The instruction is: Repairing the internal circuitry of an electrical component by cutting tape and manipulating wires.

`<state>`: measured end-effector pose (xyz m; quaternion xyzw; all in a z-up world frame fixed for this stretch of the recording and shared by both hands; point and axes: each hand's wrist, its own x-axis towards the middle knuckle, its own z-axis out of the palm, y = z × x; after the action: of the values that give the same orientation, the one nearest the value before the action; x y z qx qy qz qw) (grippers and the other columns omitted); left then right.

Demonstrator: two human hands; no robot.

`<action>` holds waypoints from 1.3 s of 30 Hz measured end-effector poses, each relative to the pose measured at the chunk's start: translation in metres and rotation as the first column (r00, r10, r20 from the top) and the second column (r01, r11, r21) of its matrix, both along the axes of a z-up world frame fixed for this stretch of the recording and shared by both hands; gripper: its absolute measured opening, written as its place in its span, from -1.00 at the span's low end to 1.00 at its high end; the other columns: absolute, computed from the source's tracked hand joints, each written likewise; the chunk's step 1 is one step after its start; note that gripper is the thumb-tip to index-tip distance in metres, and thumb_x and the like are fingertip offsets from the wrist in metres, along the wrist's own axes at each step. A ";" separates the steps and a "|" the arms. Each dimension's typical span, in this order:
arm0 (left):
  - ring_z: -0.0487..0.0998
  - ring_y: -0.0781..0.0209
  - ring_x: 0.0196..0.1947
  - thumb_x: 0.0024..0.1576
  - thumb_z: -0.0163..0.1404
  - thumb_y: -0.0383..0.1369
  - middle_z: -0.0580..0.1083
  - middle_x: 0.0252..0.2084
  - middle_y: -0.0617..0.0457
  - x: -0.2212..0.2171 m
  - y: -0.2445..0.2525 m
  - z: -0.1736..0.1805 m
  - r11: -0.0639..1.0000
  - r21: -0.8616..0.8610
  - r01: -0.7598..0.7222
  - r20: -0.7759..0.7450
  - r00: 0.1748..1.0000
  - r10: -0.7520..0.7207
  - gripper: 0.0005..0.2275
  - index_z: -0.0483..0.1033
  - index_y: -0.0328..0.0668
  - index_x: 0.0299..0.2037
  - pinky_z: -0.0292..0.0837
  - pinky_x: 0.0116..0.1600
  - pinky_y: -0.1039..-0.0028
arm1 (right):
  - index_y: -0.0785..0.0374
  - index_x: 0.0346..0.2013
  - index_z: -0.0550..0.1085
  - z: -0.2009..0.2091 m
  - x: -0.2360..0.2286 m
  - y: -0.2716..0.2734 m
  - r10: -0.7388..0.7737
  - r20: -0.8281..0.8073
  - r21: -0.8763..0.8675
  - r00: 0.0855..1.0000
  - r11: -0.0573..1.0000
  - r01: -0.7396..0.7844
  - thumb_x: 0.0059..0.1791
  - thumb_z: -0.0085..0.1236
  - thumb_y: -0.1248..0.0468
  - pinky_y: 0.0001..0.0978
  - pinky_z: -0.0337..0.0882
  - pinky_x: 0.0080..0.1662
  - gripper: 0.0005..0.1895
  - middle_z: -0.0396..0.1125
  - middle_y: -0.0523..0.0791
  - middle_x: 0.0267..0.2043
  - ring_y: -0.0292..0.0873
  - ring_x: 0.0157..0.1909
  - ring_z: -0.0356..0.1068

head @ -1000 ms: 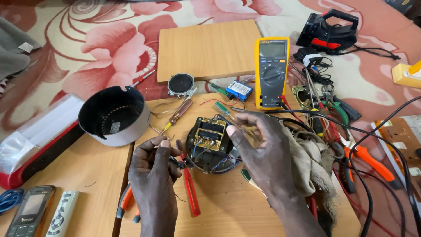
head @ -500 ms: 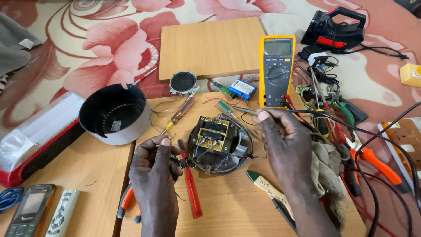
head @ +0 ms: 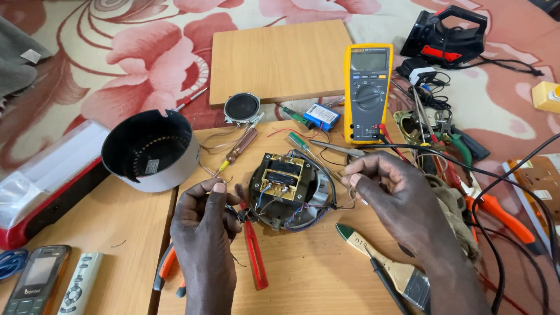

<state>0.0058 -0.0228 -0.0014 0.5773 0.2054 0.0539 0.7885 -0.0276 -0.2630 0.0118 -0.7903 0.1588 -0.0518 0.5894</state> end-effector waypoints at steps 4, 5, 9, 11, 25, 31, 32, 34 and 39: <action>0.24 0.30 -0.66 0.22 0.02 -0.46 0.48 -0.38 -0.11 0.000 0.000 0.000 1.000 0.004 -0.003 -0.018 1.000 0.003 -0.82 0.50 -0.35 -0.02 0.13 -0.53 0.54 | 0.33 -0.27 0.59 -0.004 -0.006 -0.009 0.056 -0.064 -0.101 0.996 0.993 -0.063 -0.09 0.18 0.43 -0.43 0.42 -0.18 -0.87 0.54 -0.10 -0.31 -0.25 -0.29 0.44; 0.24 0.30 -0.66 0.22 0.02 -0.46 0.48 -0.38 -0.11 0.001 0.000 0.000 1.000 0.004 -0.005 -0.017 1.000 0.005 -0.82 0.50 -0.35 -0.02 0.13 -0.53 0.54 | 0.33 -0.27 0.59 -0.002 -0.007 -0.007 0.059 -0.063 -0.101 0.996 0.993 -0.065 -0.09 0.18 0.43 -0.43 0.42 -0.18 -0.87 0.54 -0.10 -0.31 -0.25 -0.29 0.44; 0.25 0.29 -0.65 0.22 0.02 -0.46 0.49 -0.38 -0.13 0.001 -0.001 -0.001 1.000 0.004 -0.002 -0.013 1.000 0.002 -0.82 0.49 -0.38 -0.02 0.17 -0.53 0.53 | 0.19 -0.29 0.60 -0.002 -0.008 -0.001 0.146 -0.133 -0.314 0.980 0.932 -0.181 -0.24 0.41 0.37 -0.43 0.44 -0.14 -0.75 0.49 -0.20 -0.33 -0.30 -0.22 0.43; 0.25 0.29 -0.66 0.22 0.02 -0.45 0.49 -0.38 -0.13 0.001 -0.001 -0.001 1.000 0.016 -0.002 -0.013 1.000 0.002 -0.81 0.48 -0.38 -0.02 0.17 -0.54 0.53 | 0.10 -0.32 0.61 -0.006 -0.007 0.001 0.123 -0.179 -0.443 0.976 0.876 -0.191 -0.30 0.49 0.28 -0.42 0.44 -0.11 -0.71 0.50 -0.27 -0.31 -0.32 -0.19 0.44; 0.24 0.31 -0.66 0.22 0.02 -0.44 0.49 -0.37 -0.12 0.002 -0.001 -0.006 1.000 -0.031 -0.002 -0.016 1.000 0.001 -0.83 0.49 -0.36 -0.03 0.09 -0.54 0.55 | 0.34 -0.18 0.41 -0.014 -0.006 -0.022 -0.126 0.271 0.045 0.954 0.992 0.118 -0.12 0.30 0.45 -0.53 0.25 -0.32 -0.71 0.27 -0.10 -0.33 -0.31 -0.37 0.20; 0.21 0.33 -0.67 0.23 0.02 -0.44 0.50 -0.38 -0.11 0.002 0.000 -0.010 0.999 -0.036 0.012 0.009 1.000 -0.012 -0.83 0.49 -0.35 -0.03 0.05 -0.55 0.56 | 0.32 -0.19 0.34 -0.004 0.004 -0.004 -0.283 0.217 -0.023 0.934 0.955 0.295 -0.02 0.17 0.47 -0.43 0.51 -0.41 -0.81 0.20 -0.10 -0.35 -0.28 -0.45 0.26; 0.21 0.33 -0.67 0.23 0.02 -0.44 0.50 -0.38 -0.11 0.002 -0.001 -0.010 0.999 -0.036 0.014 0.008 1.000 -0.013 -0.83 0.49 -0.35 -0.03 0.05 -0.55 0.56 | 0.32 -0.19 0.34 -0.004 0.005 -0.003 -0.284 0.216 -0.024 0.934 0.955 0.296 -0.02 0.17 0.47 -0.43 0.51 -0.41 -0.81 0.20 -0.10 -0.35 -0.28 -0.45 0.26; 0.23 0.32 -0.67 0.22 0.02 -0.44 0.50 -0.38 -0.10 0.002 -0.002 -0.009 1.000 -0.025 0.003 -0.005 1.000 -0.004 -0.83 0.50 -0.36 -0.03 0.09 -0.54 0.56 | 0.31 -0.22 0.43 -0.005 0.006 0.000 -0.217 0.132 -0.056 0.967 0.972 0.226 -0.04 0.22 0.47 -0.37 0.45 -0.35 -0.85 0.35 -0.07 -0.34 -0.20 -0.41 0.39; 0.24 0.30 -0.65 0.23 0.02 -0.45 0.50 -0.38 -0.11 0.002 -0.004 -0.005 1.000 -0.003 0.004 -0.027 1.000 -0.004 -0.83 0.50 -0.37 -0.03 0.11 -0.53 0.55 | 0.18 -0.31 0.52 -0.001 0.008 0.007 -0.170 -0.012 -0.341 0.985 0.927 0.155 -0.11 0.31 0.36 -0.39 0.36 -0.34 -0.88 0.47 -0.18 -0.23 -0.27 -0.37 0.35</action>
<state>0.0074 -0.0266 -0.0064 0.5772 0.2148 0.0441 0.7866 -0.0200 -0.2562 0.0104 -0.8650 0.2245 -0.1108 0.4348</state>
